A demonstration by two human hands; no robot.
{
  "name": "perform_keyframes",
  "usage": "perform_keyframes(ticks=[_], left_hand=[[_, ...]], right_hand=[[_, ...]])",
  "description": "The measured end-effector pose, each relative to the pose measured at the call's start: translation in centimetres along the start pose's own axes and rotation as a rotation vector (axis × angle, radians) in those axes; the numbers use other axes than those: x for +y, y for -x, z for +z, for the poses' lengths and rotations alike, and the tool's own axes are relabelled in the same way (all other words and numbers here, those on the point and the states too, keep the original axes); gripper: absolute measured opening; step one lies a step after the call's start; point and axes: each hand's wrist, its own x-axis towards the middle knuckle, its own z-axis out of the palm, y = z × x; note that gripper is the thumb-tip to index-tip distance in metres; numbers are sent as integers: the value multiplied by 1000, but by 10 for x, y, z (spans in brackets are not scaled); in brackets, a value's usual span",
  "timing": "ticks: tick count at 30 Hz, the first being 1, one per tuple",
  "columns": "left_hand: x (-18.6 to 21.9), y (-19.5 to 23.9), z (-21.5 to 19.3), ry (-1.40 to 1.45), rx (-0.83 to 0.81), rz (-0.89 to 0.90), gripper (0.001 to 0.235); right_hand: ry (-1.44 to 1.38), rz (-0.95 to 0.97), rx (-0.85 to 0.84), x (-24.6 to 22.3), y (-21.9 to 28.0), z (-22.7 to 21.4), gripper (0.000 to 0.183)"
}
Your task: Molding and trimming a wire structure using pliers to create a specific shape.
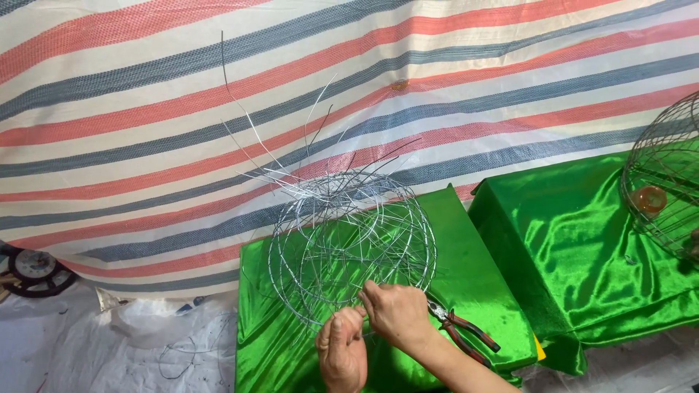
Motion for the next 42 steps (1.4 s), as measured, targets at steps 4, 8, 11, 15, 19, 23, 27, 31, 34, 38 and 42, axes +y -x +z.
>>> perform_keyframes(ticks=[4,8,11,15,19,23,27,31,34,38,42], left_hand=[[7,0,7,135,41,-86,47],[9,-1,11,269,69,-171,48],[20,-9,15,296,151,-223,48],[19,-12,12,407,199,-256,47],[19,-7,13,448,209,-286,49],[15,3,22,320,184,-179,46],[18,6,24,139,174,-212,49],[35,-30,20,127,177,-273,47],[47,-57,24,127,248,-221,51],[48,-72,44,4,411,-186,55],[22,-77,32,-15,433,-32,50]], right_hand=[[27,58,-15,0,-1,4,47],[42,65,15,0,-2,1,51],[-71,179,-159,4,-9,-8,41],[-364,258,-379,-6,-22,-33,32],[-525,337,-428,-8,-17,-21,27],[-602,392,-468,-12,-18,-13,33],[-713,499,-609,-20,-27,-33,38],[-746,436,-641,-22,-34,-49,36],[-628,279,-654,-15,-28,-39,35],[-561,23,-531,1,-15,-12,33],[-516,69,-526,3,-13,-3,34]])
